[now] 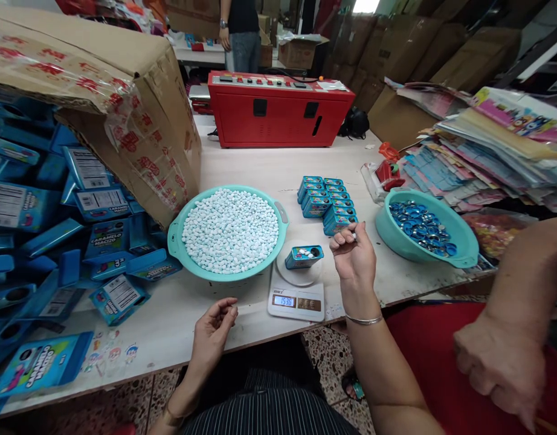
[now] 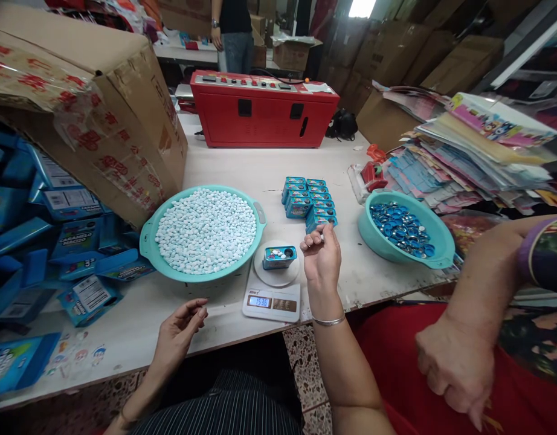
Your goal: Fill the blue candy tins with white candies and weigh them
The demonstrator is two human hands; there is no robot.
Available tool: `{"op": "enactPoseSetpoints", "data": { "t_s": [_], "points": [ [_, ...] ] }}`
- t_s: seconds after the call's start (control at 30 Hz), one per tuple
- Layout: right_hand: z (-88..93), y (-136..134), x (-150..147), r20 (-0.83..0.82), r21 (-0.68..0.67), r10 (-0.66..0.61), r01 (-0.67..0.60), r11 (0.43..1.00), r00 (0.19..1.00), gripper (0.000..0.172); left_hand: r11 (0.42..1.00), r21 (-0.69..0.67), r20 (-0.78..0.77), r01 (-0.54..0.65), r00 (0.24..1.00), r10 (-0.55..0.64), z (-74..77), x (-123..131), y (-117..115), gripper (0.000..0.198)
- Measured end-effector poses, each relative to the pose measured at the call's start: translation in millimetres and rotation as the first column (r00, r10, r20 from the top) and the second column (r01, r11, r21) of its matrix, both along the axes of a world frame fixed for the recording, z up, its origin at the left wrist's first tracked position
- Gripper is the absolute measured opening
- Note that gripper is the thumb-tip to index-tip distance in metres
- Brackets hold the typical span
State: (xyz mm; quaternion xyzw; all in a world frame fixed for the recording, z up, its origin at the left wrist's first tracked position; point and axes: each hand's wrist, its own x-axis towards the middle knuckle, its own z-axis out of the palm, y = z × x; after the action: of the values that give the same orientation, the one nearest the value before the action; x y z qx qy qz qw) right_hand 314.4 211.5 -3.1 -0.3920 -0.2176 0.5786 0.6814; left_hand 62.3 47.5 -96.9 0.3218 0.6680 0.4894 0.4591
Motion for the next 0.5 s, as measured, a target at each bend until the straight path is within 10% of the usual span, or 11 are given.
{"op": "enactPoseSetpoints", "data": {
  "t_s": [0.3, 0.5],
  "points": [
    [-10.1, -47, -6, 0.056, 0.014, 0.022, -0.023, 1.0, 0.998, 0.036, 0.982, 0.098, -0.164, 0.163, 0.976, -0.146, -0.1, 14, 5, 0.039],
    [-43.9, -64, 27, -0.166, -0.133, -0.003, -0.02, 0.991, 0.986, 0.039, 0.827, 0.241, -0.478, 0.508, 0.804, -0.354, 24.2, 36, 22, 0.03]
  ]
}}
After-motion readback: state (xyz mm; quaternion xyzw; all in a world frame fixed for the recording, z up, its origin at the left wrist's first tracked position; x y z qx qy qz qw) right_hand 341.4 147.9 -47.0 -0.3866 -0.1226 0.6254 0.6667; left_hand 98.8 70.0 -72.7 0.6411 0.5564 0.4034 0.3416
